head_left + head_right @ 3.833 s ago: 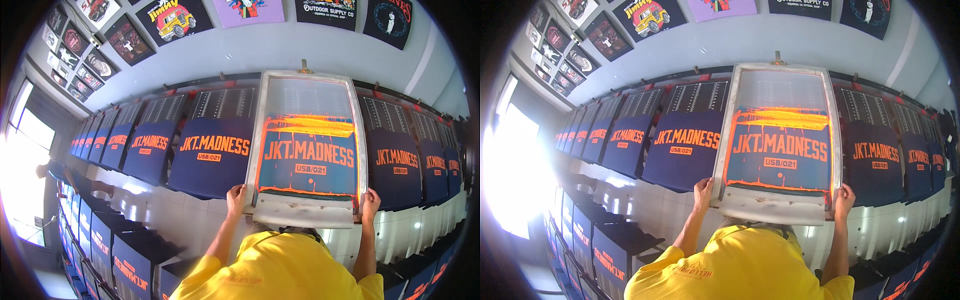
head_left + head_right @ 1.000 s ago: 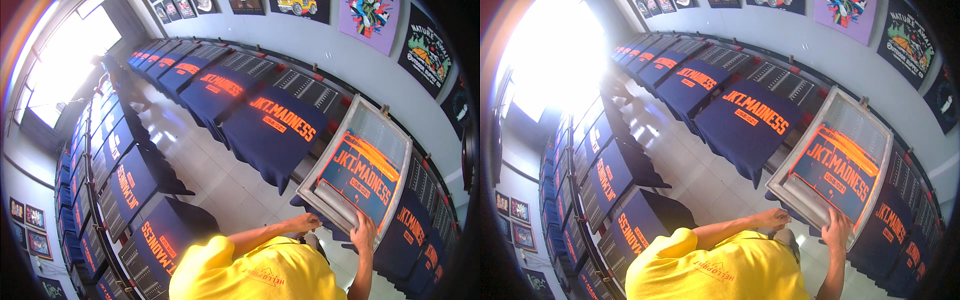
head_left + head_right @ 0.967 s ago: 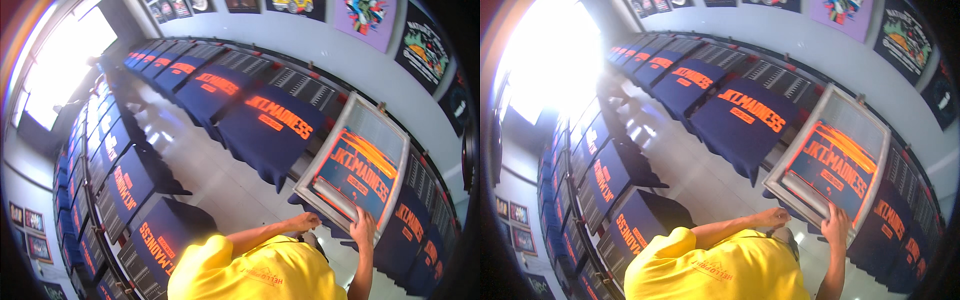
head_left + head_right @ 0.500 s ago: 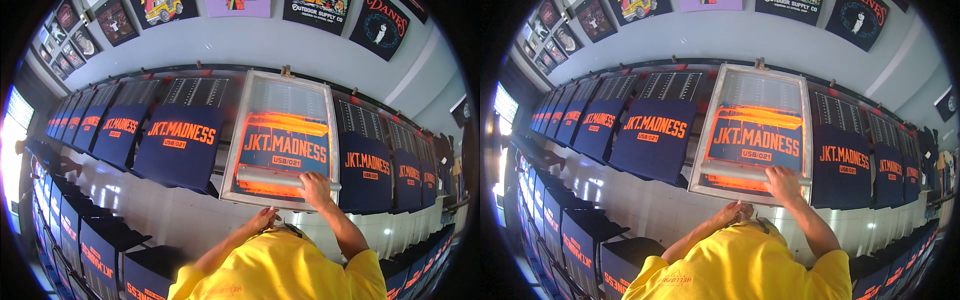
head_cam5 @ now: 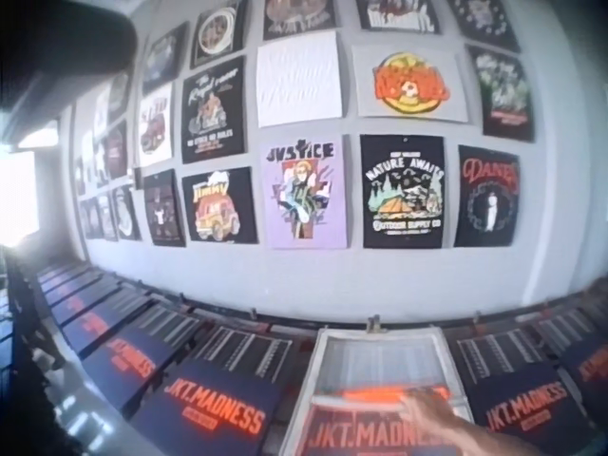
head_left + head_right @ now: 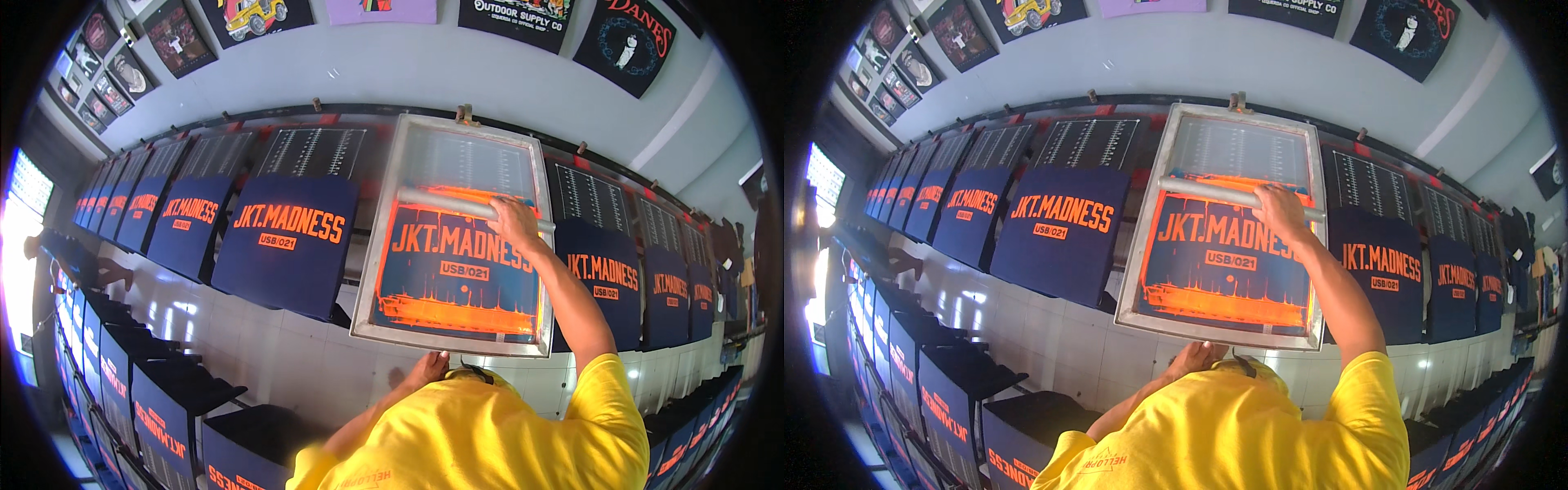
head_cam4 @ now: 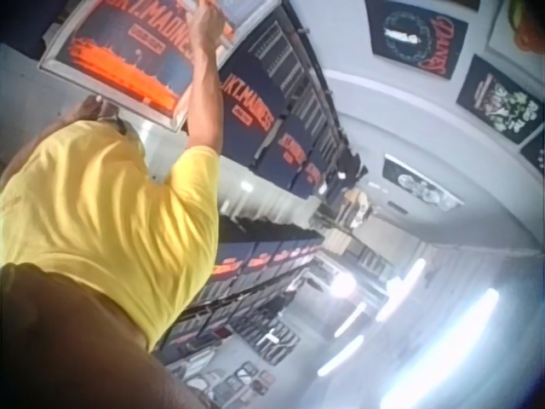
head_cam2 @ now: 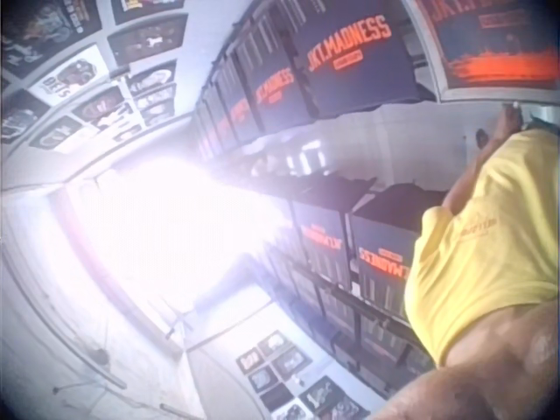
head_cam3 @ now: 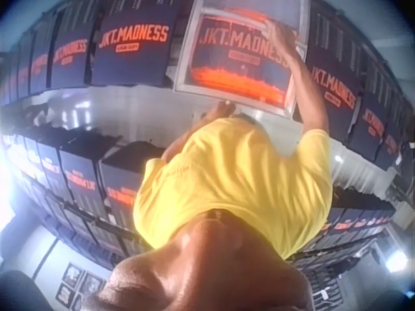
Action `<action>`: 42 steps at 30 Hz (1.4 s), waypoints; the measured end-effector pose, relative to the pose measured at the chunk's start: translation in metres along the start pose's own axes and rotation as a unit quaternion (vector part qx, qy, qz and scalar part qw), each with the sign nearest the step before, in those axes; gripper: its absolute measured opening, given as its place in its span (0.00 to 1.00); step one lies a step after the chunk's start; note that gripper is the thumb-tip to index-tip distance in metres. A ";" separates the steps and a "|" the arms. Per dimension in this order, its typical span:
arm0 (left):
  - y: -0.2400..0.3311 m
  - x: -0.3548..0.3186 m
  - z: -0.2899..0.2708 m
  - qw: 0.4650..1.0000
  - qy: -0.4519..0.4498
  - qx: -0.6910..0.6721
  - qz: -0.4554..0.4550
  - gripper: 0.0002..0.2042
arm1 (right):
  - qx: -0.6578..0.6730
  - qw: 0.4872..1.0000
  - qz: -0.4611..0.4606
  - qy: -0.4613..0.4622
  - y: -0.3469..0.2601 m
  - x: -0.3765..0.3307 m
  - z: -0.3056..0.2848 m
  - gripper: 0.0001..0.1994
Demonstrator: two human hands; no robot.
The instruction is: The person performs screen printing on a series of t-shirts by applying orange ink through a stencil with a squeegee and then lifting the frame to reveal the printed design.
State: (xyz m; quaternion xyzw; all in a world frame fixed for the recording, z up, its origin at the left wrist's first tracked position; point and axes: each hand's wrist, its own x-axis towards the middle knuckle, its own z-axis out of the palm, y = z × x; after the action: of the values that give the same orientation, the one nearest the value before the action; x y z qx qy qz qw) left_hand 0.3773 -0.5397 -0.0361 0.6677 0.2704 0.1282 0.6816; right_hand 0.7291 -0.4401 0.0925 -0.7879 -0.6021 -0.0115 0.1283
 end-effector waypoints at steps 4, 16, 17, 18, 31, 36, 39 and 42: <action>-0.002 0.003 0.001 0.991 0.017 -0.078 -0.111 0.24 | -0.026 0.999 -0.001 -0.021 -0.003 0.018 0.000 0.17; 0.014 0.000 -0.013 0.970 -0.089 -0.121 -0.193 0.21 | -0.022 0.997 -0.029 -0.063 -0.006 0.016 0.010 0.13; 0.012 0.000 -0.015 0.973 -0.089 -0.087 -0.194 0.20 | -0.020 0.997 -0.031 -0.064 -0.008 0.012 0.011 0.13; 0.008 0.000 -0.013 0.976 -0.079 -0.092 -0.179 0.20 | -0.018 0.997 -0.036 -0.065 -0.014 0.007 0.009 0.12; 0.018 0.007 -0.012 0.980 -0.035 -0.049 -0.190 0.23 | -0.033 0.988 -0.108 -0.106 -0.088 -0.148 -0.011 0.17; -0.003 0.002 -0.011 0.971 -0.056 -0.159 -0.169 0.20 | 0.007 0.993 -0.086 -0.081 -0.073 -0.157 -0.028 0.15; 0.023 0.001 -0.016 0.972 -0.070 -0.144 -0.171 0.19 | -0.039 0.997 -0.071 -0.008 -0.048 -0.133 -0.022 0.14; 0.023 0.002 -0.016 0.972 -0.073 -0.138 -0.174 0.18 | -0.010 0.999 -0.030 -0.007 -0.028 -0.089 -0.019 0.12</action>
State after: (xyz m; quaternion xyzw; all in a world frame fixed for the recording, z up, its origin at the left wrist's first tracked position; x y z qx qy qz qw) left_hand 0.3745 -0.5233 -0.0137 0.5176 0.3115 -0.0059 0.7969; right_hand 0.6805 -0.5216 0.1010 -0.7708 -0.6262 -0.0163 0.1159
